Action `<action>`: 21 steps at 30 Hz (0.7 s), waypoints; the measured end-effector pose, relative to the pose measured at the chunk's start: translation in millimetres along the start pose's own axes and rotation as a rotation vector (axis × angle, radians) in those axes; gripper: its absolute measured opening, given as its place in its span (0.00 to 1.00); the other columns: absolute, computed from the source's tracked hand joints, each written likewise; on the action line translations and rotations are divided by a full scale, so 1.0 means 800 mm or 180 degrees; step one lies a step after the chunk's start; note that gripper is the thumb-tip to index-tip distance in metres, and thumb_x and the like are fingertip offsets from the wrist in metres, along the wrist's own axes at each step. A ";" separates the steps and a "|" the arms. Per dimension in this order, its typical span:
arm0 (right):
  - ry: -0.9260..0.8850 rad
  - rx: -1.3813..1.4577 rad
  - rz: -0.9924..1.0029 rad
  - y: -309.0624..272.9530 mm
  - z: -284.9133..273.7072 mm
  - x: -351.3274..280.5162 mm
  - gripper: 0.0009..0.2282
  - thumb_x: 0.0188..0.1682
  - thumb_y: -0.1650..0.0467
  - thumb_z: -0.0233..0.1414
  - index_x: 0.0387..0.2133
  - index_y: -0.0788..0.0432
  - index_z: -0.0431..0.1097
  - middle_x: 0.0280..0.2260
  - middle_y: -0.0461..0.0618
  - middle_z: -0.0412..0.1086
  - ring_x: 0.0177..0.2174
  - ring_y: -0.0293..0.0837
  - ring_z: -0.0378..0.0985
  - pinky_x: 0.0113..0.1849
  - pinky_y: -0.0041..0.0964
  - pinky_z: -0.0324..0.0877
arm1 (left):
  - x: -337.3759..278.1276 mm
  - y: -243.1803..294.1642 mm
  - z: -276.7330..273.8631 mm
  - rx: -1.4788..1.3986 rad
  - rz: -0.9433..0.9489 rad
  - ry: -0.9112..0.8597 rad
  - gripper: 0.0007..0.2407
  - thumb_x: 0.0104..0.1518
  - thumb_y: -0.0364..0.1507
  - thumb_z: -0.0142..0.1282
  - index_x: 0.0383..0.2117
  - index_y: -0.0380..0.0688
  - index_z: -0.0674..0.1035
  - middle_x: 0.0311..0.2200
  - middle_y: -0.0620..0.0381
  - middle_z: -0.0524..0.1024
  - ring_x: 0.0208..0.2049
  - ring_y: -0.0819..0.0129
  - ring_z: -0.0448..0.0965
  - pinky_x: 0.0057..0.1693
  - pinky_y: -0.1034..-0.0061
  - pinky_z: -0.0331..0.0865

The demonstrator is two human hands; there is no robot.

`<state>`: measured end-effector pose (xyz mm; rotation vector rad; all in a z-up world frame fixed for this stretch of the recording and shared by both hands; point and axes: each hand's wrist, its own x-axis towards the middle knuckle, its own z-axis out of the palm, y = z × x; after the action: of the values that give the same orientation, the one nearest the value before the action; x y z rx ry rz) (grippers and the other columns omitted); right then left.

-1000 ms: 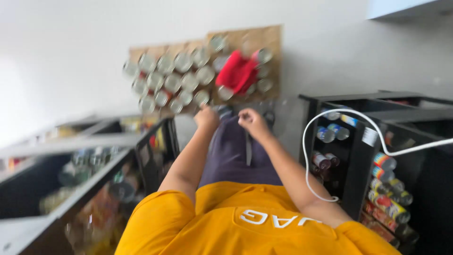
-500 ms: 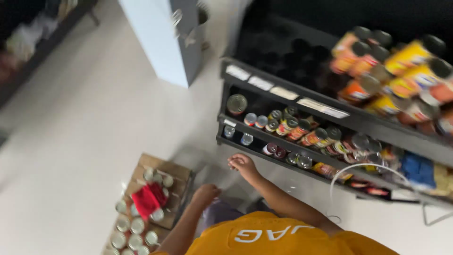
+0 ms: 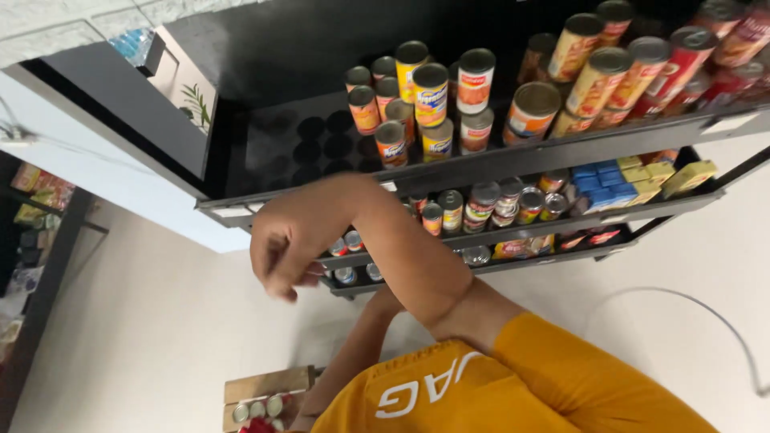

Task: Moving canned goods from a shelf to a wooden pallet and back to reorganize inventory.

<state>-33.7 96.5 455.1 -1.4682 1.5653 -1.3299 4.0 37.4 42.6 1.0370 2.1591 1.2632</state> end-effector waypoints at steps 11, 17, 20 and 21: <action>0.1204 0.0460 0.0505 0.115 0.019 -0.167 0.09 0.56 0.70 0.57 0.43 0.64 0.77 0.36 0.49 0.78 0.35 0.38 0.80 0.36 0.32 0.75 | 0.018 0.167 -0.170 -0.0795 0.0595 0.0059 0.21 0.58 0.30 0.59 0.57 0.44 0.69 0.38 0.64 0.78 0.40 0.81 0.76 0.48 0.82 0.71; 0.3127 0.0594 0.1123 0.180 -0.019 -0.227 0.06 0.52 0.74 0.53 0.37 0.65 0.76 0.26 0.50 0.76 0.25 0.37 0.77 0.28 0.30 0.72 | 0.049 0.201 -0.344 -0.0829 0.0485 0.0920 0.09 0.57 0.26 0.62 0.42 0.42 0.81 0.37 0.61 0.81 0.36 0.76 0.78 0.45 0.77 0.74; 0.3756 0.0451 0.0553 0.191 -0.027 -0.229 0.04 0.55 0.75 0.53 0.36 0.65 0.75 0.24 0.49 0.73 0.22 0.36 0.73 0.24 0.27 0.64 | 0.122 0.169 -0.414 0.0506 0.1069 0.1449 0.20 0.50 0.29 0.70 0.50 0.47 0.78 0.50 0.54 0.75 0.48 0.61 0.79 0.55 0.69 0.76; 0.3800 0.0441 0.0566 0.192 -0.029 -0.220 0.04 0.55 0.75 0.53 0.36 0.65 0.75 0.24 0.49 0.73 0.22 0.36 0.73 0.24 0.27 0.64 | 0.148 0.175 -0.428 0.0486 0.1091 0.1412 0.20 0.50 0.29 0.70 0.50 0.47 0.78 0.50 0.54 0.75 0.48 0.61 0.79 0.55 0.69 0.76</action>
<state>-72.9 253.5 284.8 -0.3284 2.1070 -2.3181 -247.9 -15.6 334.0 1.3363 2.5128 1.6309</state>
